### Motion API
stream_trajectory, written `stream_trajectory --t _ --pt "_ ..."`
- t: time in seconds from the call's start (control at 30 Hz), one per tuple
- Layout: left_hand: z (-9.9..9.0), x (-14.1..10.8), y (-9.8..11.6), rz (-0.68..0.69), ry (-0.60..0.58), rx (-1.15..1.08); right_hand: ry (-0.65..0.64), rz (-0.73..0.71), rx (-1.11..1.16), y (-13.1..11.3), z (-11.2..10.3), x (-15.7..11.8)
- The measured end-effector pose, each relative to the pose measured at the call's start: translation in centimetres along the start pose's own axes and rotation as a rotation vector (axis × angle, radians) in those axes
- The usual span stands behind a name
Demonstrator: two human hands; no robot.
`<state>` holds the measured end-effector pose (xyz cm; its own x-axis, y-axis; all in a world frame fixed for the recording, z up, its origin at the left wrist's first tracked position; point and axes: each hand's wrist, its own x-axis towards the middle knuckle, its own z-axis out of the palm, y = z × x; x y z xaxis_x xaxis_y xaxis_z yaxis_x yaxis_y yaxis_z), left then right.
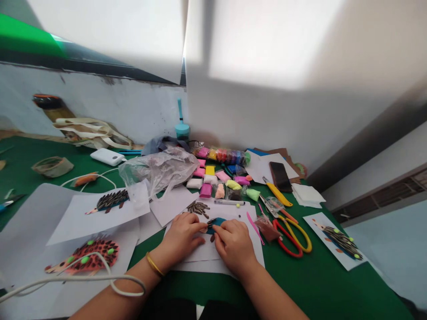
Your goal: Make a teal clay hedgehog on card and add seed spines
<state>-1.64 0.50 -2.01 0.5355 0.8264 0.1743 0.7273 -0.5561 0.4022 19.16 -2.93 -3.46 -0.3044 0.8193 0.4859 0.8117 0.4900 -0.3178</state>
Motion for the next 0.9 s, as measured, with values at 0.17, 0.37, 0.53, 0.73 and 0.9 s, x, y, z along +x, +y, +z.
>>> stream_trajectory --t 0.17,0.37,0.53,0.73,0.9 --pt "-0.05 -0.02 0.06 -0.005 -0.008 0.008 -0.007 -0.005 0.005 -0.28 -0.05 0.12" --pt "-0.06 -0.01 0.12 -0.009 -0.009 0.011 -0.002 -0.011 -0.014 -0.43 -0.12 0.20" --pt "0.05 0.01 0.04 -0.009 -0.005 0.009 -0.009 -0.005 -0.017 -0.50 -0.18 0.21" --pt "0.06 0.01 0.04 -0.005 -0.007 0.012 -0.006 -0.006 -0.020 -0.56 -0.15 0.21" --pt "-0.04 0.05 0.12 -0.018 -0.021 0.018 0.001 -0.015 -0.039 -0.52 -0.09 0.23"
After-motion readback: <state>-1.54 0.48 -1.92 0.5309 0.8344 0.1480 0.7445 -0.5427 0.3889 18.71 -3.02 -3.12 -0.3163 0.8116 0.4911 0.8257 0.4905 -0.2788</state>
